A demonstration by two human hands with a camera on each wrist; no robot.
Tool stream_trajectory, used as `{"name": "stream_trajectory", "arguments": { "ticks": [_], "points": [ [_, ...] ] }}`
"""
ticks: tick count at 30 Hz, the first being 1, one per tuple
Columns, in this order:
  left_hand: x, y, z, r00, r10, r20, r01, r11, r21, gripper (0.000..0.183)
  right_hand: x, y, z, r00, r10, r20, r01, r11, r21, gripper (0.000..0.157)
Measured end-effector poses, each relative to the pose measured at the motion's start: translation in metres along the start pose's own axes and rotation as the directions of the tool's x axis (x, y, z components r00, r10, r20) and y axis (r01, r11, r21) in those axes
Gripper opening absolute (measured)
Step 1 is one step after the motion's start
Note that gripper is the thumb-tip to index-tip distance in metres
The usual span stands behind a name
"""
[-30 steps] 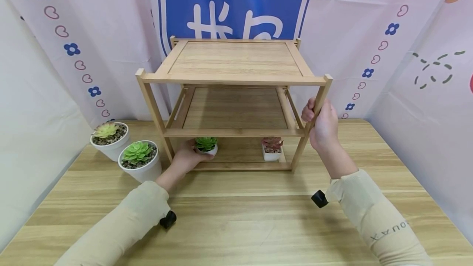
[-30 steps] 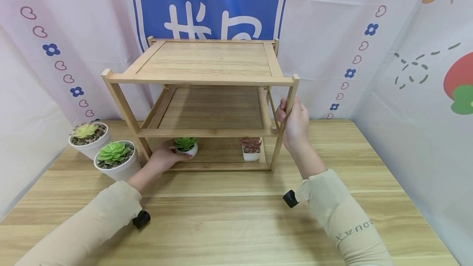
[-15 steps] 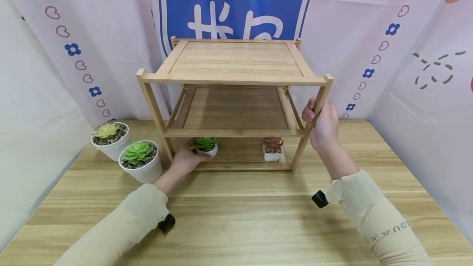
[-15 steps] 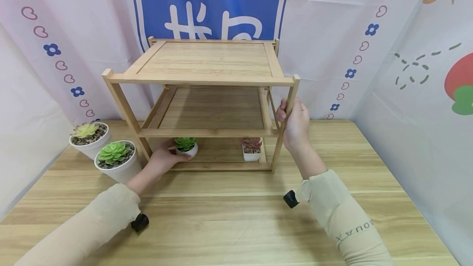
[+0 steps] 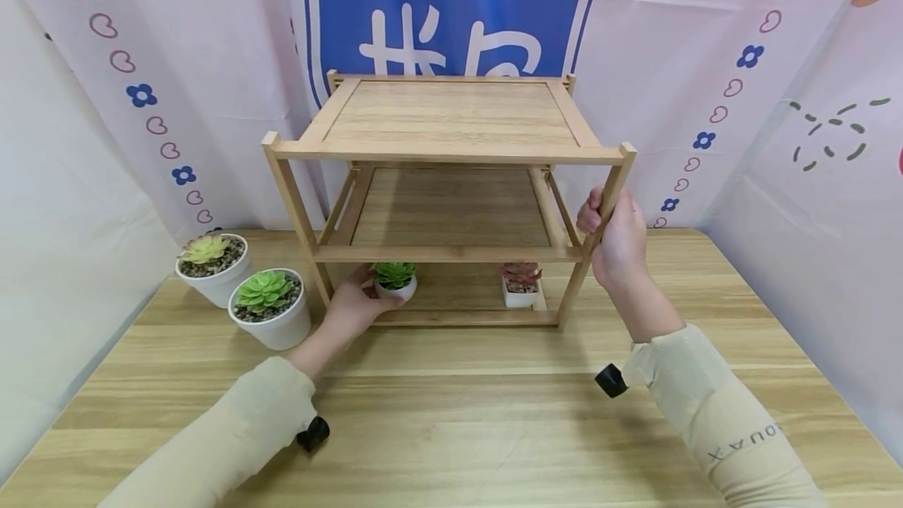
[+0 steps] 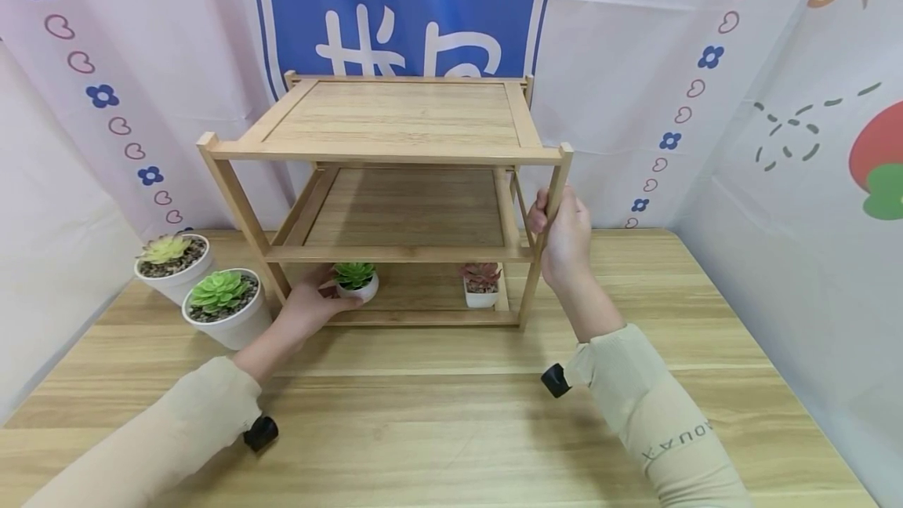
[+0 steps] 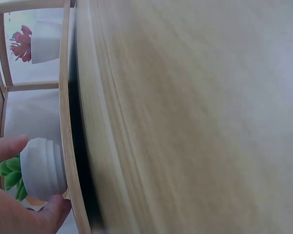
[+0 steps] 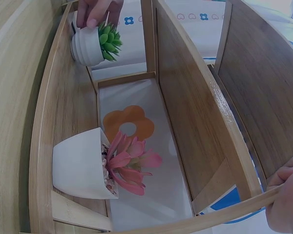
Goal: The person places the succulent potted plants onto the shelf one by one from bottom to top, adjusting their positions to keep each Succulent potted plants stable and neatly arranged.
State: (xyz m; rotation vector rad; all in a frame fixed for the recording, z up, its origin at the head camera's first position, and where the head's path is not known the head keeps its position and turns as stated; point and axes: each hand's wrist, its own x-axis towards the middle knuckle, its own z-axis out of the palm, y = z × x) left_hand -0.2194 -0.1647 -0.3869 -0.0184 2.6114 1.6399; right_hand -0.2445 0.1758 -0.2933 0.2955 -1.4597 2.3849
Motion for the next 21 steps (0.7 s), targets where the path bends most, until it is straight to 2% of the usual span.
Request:
{"name": "stream_trajectory", "arguments": {
  "ticks": [14,21],
  "points": [
    [-0.008,-0.006,-0.006,1.0,0.008,0.027,-0.006,0.997,-0.074,0.086,0.001,0.001,-0.001,1.0,-0.004,0.004,0.004,1.0,-0.009,0.045],
    [-0.018,-0.004,-0.009,1.0,0.018,0.026,-0.016,0.997,-0.07,0.085,0.0,0.0,-0.001,1.0,0.0,-0.002,0.0,1.0,0.009,0.046]
  ]
}}
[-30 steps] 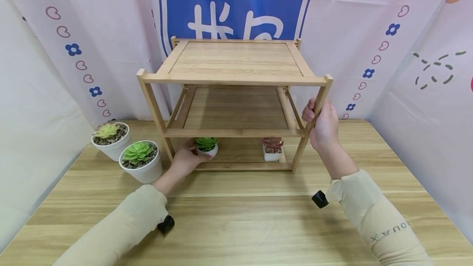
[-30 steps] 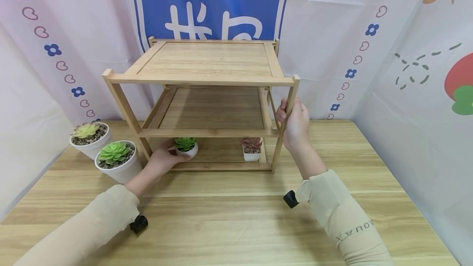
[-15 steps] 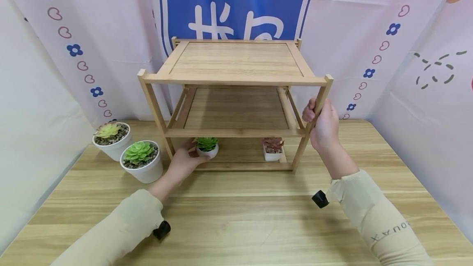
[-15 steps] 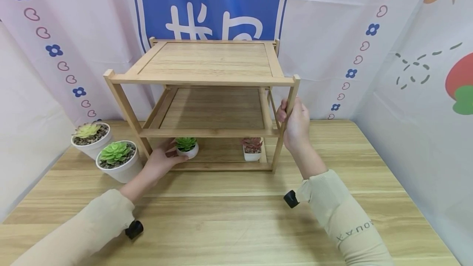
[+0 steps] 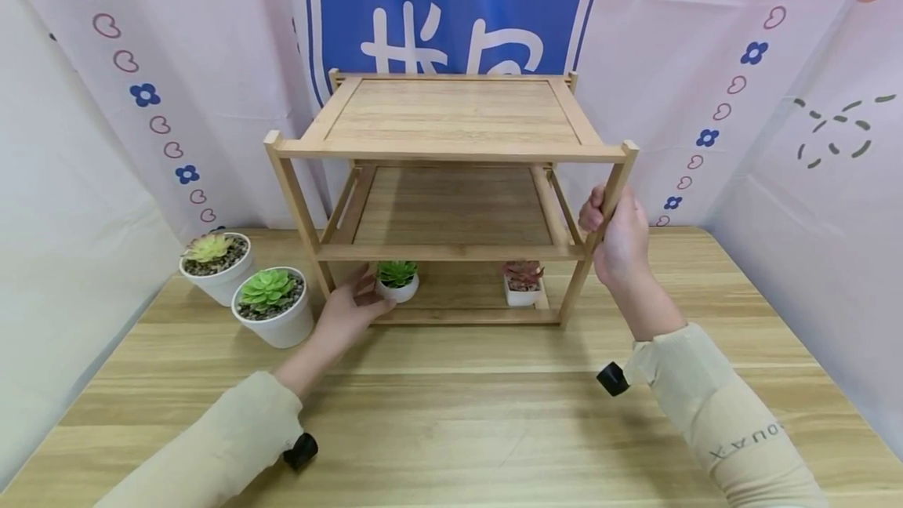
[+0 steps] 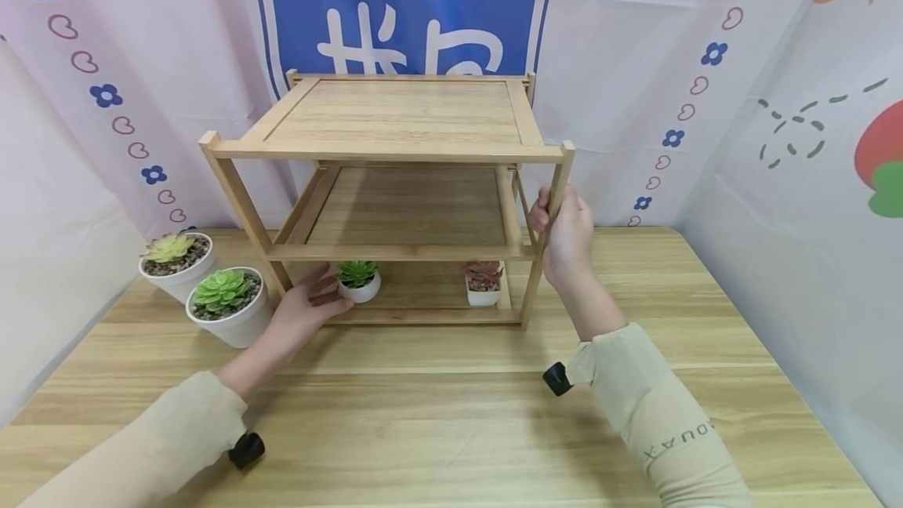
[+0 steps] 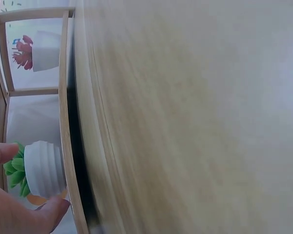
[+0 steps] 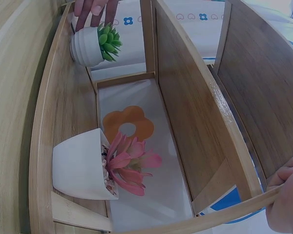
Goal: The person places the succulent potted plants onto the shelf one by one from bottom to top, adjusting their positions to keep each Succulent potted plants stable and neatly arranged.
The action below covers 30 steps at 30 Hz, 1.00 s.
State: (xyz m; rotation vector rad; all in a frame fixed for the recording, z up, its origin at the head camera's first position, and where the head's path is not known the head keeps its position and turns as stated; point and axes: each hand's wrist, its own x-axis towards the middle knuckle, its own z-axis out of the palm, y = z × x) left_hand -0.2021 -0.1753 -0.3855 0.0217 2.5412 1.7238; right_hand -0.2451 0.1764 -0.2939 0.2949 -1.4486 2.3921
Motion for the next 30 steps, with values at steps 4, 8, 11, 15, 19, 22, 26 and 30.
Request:
{"name": "stream_trajectory", "arguments": {
  "ticks": [4,8,11,15,19,22,26,30],
  "points": [
    [-0.006,0.002,-0.001,1.0,0.004,-0.006,-0.003,0.999,0.032,0.084,0.0,-0.001,0.001,1.0,-0.002,-0.008,0.002,1.0,-0.002,0.046],
    [-0.011,0.003,-0.001,1.0,0.011,-0.016,-0.01,0.998,0.065,0.082,0.0,0.0,0.001,1.0,0.001,-0.006,-0.001,1.0,-0.001,0.046],
    [-0.013,0.003,-0.001,1.0,0.009,-0.018,-0.008,0.997,0.074,0.081,0.0,0.0,0.001,1.0,0.003,-0.007,-0.003,1.0,0.004,0.045],
    [-0.016,0.003,-0.003,1.0,0.007,-0.02,-0.006,0.996,0.083,0.08,0.0,0.0,0.001,1.0,0.003,-0.014,-0.003,1.0,0.001,0.046],
    [-0.02,0.003,-0.005,1.0,0.014,-0.022,-0.012,0.996,0.083,0.079,0.0,-0.001,0.001,1.0,0.007,-0.017,-0.007,1.0,0.001,0.046],
    [-0.023,0.003,-0.005,0.999,0.027,-0.018,-0.025,0.996,0.082,0.077,0.001,-0.001,0.001,1.0,0.009,-0.019,-0.009,1.0,0.003,0.046],
    [-0.028,0.003,-0.006,0.998,0.056,-0.007,-0.055,0.994,0.089,0.073,0.0,-0.001,0.001,1.0,0.008,-0.019,-0.008,1.0,0.008,0.046],
    [-0.032,0.006,-0.006,0.997,0.079,0.002,-0.079,0.992,0.099,0.069,0.0,-0.001,0.001,1.0,0.003,-0.017,-0.002,1.0,0.007,0.046]
  ]
}}
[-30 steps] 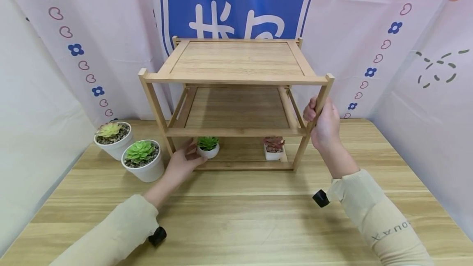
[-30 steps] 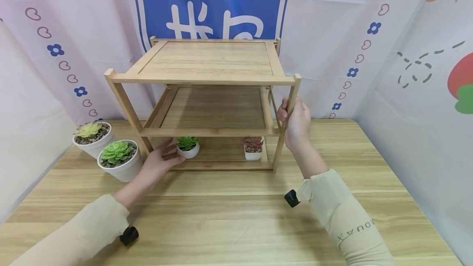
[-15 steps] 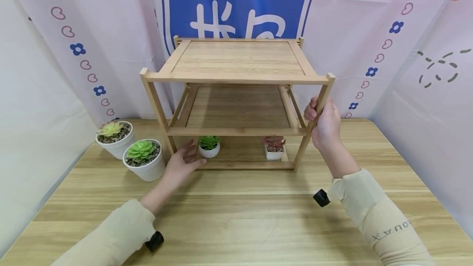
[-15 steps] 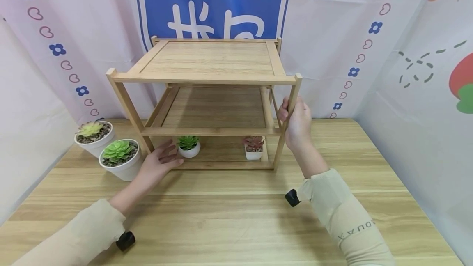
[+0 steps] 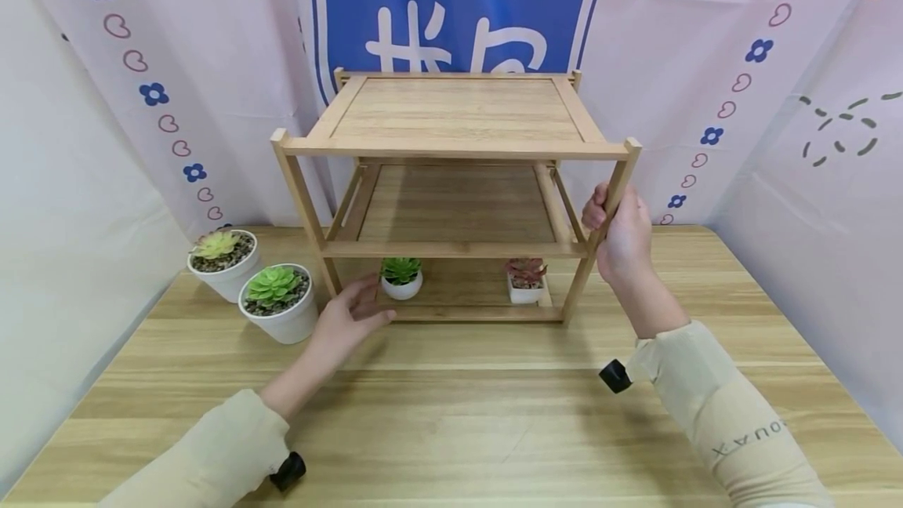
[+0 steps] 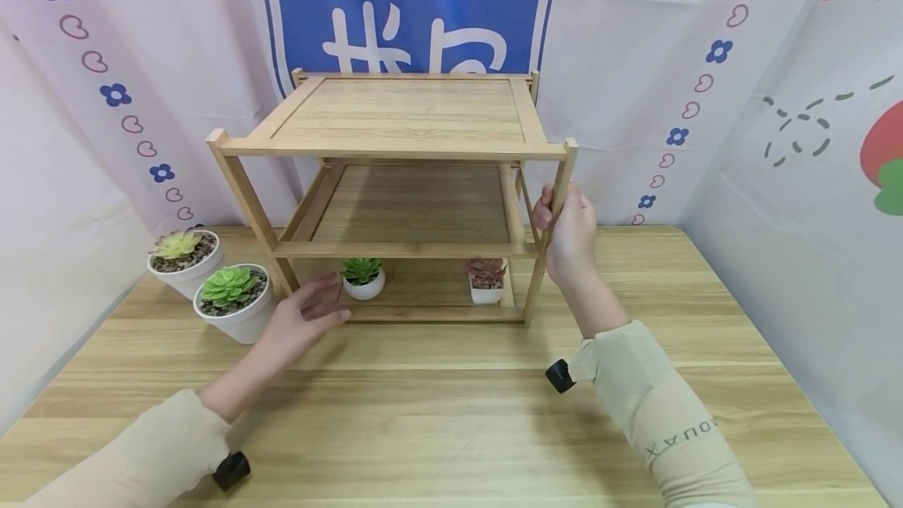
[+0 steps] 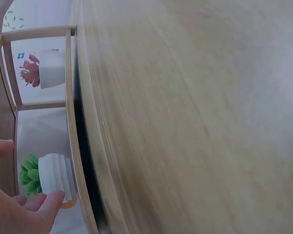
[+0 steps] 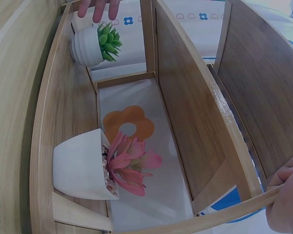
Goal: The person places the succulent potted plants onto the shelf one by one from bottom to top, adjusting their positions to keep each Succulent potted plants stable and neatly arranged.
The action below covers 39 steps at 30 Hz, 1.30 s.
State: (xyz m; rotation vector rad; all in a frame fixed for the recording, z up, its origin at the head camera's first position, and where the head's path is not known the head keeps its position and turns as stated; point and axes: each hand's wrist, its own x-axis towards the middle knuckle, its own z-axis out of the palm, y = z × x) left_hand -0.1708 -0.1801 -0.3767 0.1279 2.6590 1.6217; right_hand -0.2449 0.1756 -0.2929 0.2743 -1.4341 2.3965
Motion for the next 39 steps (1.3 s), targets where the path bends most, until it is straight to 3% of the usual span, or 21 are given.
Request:
{"name": "stream_trajectory", "arguments": {
  "ticks": [18,22,31,39],
  "points": [
    [-0.015,-0.002,-0.002,0.998,0.056,0.003,-0.056,0.998,-0.035,0.056,-0.002,0.002,-0.002,1.0,0.01,-0.006,-0.01,1.0,-0.005,0.047],
    [-0.018,-0.003,-0.006,0.995,0.104,-0.005,-0.104,0.993,-0.049,0.051,-0.001,0.002,-0.002,1.0,0.007,0.0,-0.007,1.0,-0.009,0.046],
    [-0.026,0.0,-0.014,0.973,0.23,0.01,-0.23,0.973,0.028,0.041,0.0,0.001,-0.001,1.0,0.001,0.006,-0.001,1.0,-0.001,0.046],
    [-0.035,-0.004,-0.023,0.963,0.269,0.035,-0.27,0.962,0.037,0.037,0.0,0.0,-0.001,1.0,-0.002,0.009,0.002,1.0,-0.008,0.046]
  ]
}}
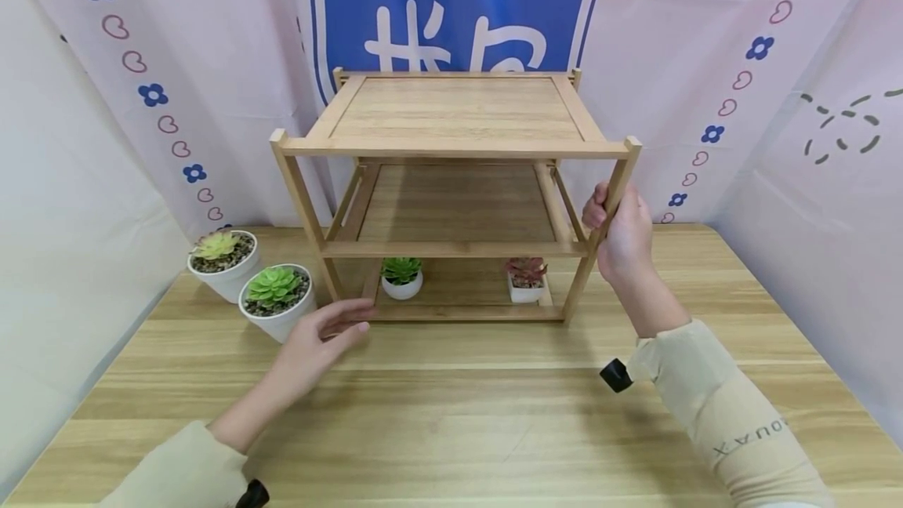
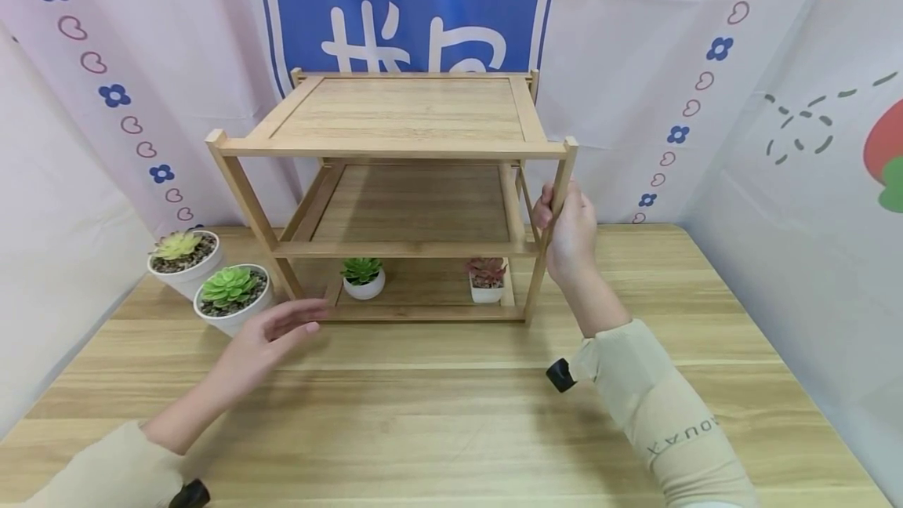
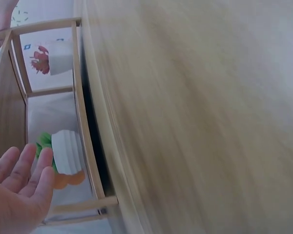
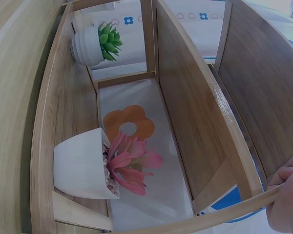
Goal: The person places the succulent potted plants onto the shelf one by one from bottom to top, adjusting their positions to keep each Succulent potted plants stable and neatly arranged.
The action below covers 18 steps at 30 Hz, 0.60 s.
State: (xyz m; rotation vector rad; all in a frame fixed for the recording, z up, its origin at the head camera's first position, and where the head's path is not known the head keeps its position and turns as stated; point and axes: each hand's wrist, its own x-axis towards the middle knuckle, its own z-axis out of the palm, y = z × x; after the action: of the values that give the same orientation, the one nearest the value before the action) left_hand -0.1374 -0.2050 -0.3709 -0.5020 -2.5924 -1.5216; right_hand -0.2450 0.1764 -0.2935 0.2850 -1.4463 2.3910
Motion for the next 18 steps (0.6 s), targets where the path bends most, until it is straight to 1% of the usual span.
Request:
{"name": "stream_trajectory", "arguments": {
  "ticks": [6,13,18],
  "points": [
    [-0.009,0.002,-0.01,0.999,0.042,0.005,-0.042,0.999,0.011,0.035,0.0,0.0,0.0,1.0,0.004,-0.008,-0.004,1.0,0.006,0.046],
    [-0.017,0.006,-0.022,0.994,0.097,-0.058,-0.095,0.995,0.038,0.032,0.0,-0.002,0.0,1.0,0.025,-0.007,-0.025,0.999,0.022,0.046],
    [-0.021,0.011,-0.032,0.994,0.083,-0.075,-0.08,0.996,0.041,0.03,0.0,-0.002,0.001,0.999,0.029,-0.014,-0.028,0.999,0.024,0.046]
  ]
}}
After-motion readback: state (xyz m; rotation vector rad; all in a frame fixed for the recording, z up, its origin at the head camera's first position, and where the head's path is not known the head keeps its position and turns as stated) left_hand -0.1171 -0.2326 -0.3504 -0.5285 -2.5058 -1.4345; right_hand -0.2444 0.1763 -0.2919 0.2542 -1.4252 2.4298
